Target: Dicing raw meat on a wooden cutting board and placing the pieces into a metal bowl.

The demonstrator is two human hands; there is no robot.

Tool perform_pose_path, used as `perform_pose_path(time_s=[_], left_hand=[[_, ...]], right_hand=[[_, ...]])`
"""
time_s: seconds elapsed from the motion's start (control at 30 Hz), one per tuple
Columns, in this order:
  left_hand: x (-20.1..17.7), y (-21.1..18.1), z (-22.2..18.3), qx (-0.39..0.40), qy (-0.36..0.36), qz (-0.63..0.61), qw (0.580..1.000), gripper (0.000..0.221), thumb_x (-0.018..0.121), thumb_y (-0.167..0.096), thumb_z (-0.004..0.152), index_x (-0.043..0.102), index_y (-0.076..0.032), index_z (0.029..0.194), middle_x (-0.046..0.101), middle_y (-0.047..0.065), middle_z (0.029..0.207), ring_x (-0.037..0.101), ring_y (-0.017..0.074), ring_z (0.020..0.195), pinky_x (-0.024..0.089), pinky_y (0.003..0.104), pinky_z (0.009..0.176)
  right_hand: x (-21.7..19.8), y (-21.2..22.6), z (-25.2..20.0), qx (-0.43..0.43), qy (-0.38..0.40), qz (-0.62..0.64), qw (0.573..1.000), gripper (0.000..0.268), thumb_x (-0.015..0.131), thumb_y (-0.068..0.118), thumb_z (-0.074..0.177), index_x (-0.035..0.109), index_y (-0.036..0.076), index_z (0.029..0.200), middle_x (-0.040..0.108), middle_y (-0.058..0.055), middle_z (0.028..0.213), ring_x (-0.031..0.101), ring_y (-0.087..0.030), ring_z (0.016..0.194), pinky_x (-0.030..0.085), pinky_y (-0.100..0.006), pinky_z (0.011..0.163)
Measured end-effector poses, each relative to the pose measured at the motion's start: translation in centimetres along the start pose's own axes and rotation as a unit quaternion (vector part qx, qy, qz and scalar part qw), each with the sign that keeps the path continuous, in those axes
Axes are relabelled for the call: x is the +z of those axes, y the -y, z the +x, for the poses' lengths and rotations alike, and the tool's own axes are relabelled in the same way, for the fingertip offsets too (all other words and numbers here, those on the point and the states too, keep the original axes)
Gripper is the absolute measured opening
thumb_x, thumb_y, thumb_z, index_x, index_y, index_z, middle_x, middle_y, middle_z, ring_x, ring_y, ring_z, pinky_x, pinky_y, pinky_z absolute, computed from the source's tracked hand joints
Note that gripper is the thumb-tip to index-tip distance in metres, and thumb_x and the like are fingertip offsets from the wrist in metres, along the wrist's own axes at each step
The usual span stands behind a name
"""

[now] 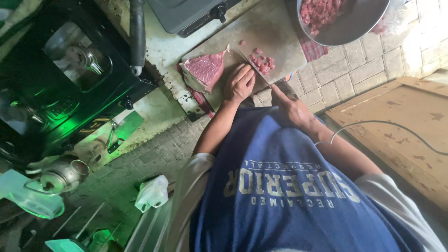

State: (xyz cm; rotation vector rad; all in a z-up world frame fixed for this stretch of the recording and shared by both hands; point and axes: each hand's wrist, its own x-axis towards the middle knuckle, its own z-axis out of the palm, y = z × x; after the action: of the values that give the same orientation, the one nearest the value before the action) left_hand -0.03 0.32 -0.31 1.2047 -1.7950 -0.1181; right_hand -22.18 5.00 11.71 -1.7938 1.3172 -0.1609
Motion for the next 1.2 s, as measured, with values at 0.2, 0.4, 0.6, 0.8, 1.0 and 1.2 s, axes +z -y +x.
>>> perform_pose_path(time_s=[0.2,0.4,0.6,0.8,1.0,1.2], left_hand=[[-0.9,-0.6,0.8,-0.014,0.020,-0.015,1.000,0.006,0.068,-0.007,0.085,0.070,-0.008,0.090,0.068,0.009,0.099,0.069,0.0261,0.093,0.057,0.037,0.085],[-1.2,-0.9,1.7,-0.005,0.006,-0.024,1.000,0.003,0.070,-0.009,0.084,0.068,-0.010,0.087,0.067,0.007,0.099,0.068,0.0246,0.092,0.057,0.036,0.083],[-2.8,-2.3,3.0,0.008,-0.012,-0.018,1.000,0.014,0.071,-0.010,0.083,0.070,-0.013,0.096,0.066,0.008,0.108,0.068,0.0264,0.099,0.056,0.038,0.085],[-2.3,-1.4,2.1,0.035,-0.002,-0.055,0.998,0.006,0.070,-0.009,0.081,0.068,-0.011,0.085,0.066,0.010,0.104,0.067,0.0275,0.097,0.056,0.038,0.086],[-2.6,-1.3,2.7,0.040,-0.012,-0.048,0.998,0.004,0.071,-0.009,0.085,0.070,-0.012,0.087,0.067,0.008,0.098,0.068,0.0267,0.092,0.057,0.038,0.084],[-2.4,-1.5,2.6,0.039,-0.023,0.003,0.999,0.006,0.072,-0.011,0.085,0.067,-0.012,0.081,0.067,0.007,0.095,0.068,0.0264,0.089,0.058,0.036,0.082]], right_hand=[[1.7,0.0,3.5,-0.026,-0.034,-0.033,0.999,0.066,0.048,0.011,0.094,0.035,0.028,0.156,0.065,-0.029,0.077,0.066,-0.050,0.071,0.053,-0.061,0.063],[0.3,1.3,6.1,-0.028,-0.033,0.025,0.999,0.066,0.050,0.016,0.092,0.037,0.035,0.154,0.069,-0.023,0.085,0.067,-0.048,0.075,0.055,-0.060,0.067],[-1.5,1.6,4.8,0.008,-0.011,0.061,0.998,0.071,0.053,0.015,0.092,0.031,0.042,0.154,0.068,-0.027,0.094,0.064,-0.052,0.083,0.054,-0.062,0.076],[-2.1,2.7,1.7,0.012,-0.041,0.058,0.997,0.066,0.053,0.015,0.093,0.036,0.039,0.153,0.068,-0.031,0.094,0.064,-0.054,0.079,0.052,-0.064,0.070],[-1.0,1.5,1.1,-0.013,-0.051,0.045,0.998,0.066,0.053,0.012,0.091,0.040,0.031,0.153,0.067,-0.032,0.092,0.065,-0.053,0.077,0.053,-0.062,0.065],[0.0,0.8,1.7,-0.029,-0.053,0.015,0.998,0.067,0.056,0.013,0.090,0.041,0.029,0.153,0.067,-0.032,0.089,0.065,-0.053,0.076,0.053,-0.063,0.063]])
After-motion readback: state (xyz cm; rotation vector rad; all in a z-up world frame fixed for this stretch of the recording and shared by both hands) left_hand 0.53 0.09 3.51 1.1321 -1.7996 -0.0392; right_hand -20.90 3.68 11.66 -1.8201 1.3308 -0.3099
